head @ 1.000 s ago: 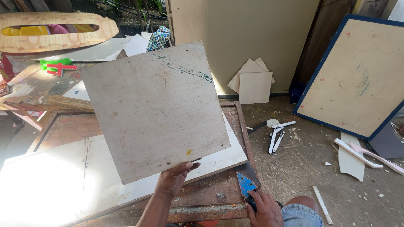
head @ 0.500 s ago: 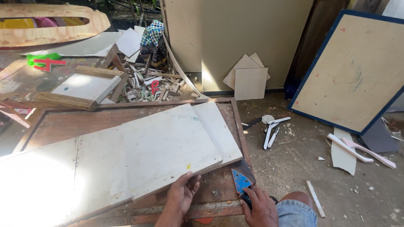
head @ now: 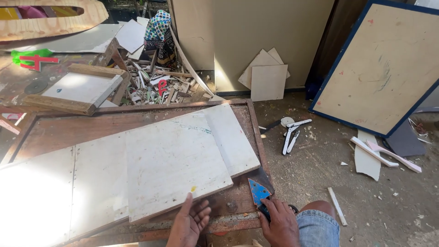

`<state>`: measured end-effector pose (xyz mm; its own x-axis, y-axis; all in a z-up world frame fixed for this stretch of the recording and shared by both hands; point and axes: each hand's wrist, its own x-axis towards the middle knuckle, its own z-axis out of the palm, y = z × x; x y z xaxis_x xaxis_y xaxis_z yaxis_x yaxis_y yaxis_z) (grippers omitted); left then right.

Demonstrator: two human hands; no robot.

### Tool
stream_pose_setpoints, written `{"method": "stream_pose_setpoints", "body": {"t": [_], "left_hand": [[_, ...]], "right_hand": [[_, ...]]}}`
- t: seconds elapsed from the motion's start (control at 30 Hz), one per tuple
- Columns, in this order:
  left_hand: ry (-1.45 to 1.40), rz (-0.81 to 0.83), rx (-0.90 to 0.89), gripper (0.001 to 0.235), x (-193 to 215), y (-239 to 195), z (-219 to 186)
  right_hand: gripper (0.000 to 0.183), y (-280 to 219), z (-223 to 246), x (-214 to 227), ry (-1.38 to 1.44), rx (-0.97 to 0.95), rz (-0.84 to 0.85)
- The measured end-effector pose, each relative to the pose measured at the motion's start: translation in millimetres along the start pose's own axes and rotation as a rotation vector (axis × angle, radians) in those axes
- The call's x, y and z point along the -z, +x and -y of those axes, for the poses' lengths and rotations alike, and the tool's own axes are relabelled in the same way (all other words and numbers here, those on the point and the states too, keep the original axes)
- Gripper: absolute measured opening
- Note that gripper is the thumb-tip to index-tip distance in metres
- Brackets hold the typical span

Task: Sawing a wooden board with a hand saw and assembling it into a wooden frame structure

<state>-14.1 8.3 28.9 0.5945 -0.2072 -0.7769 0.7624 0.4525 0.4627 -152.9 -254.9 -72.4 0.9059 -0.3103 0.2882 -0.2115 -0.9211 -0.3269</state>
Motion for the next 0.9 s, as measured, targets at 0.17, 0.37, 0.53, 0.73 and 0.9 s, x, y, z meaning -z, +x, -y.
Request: {"method": "stream_pose_setpoints", "body": {"t": [0.17,0.37,0.53,0.73,0.9], "left_hand": [[0.886,0.15,-0.165,0.025,-11.5,-19.5,1.9],[2.177,0.118,-0.941,0.093,-40.6,-16.7,-43.2],[2.359,-0.08,-1.243,0.104,-12.3,43.9,-37.7],[2.084,-0.089,-1.538,0.097,-3.9,5.8,-69.2],[1.302,-0.017,-1.631,0.093,1.6,-22.1,-113.8]], "right_hand": [[0.048,0.3,-2.5,-2.6,-0.036,-0.048,0.087],[0.057,15.7,-1.5,17.0,-0.087,-0.087,0.365],[0.045,17.5,-11.1,57.9,-0.033,-0.048,0.498],[0.099,-24.2,-101.8,82.2,0.107,-0.298,0.783],[0.134,-42.2,-135.4,81.5,-0.112,-0.677,0.981]]}}
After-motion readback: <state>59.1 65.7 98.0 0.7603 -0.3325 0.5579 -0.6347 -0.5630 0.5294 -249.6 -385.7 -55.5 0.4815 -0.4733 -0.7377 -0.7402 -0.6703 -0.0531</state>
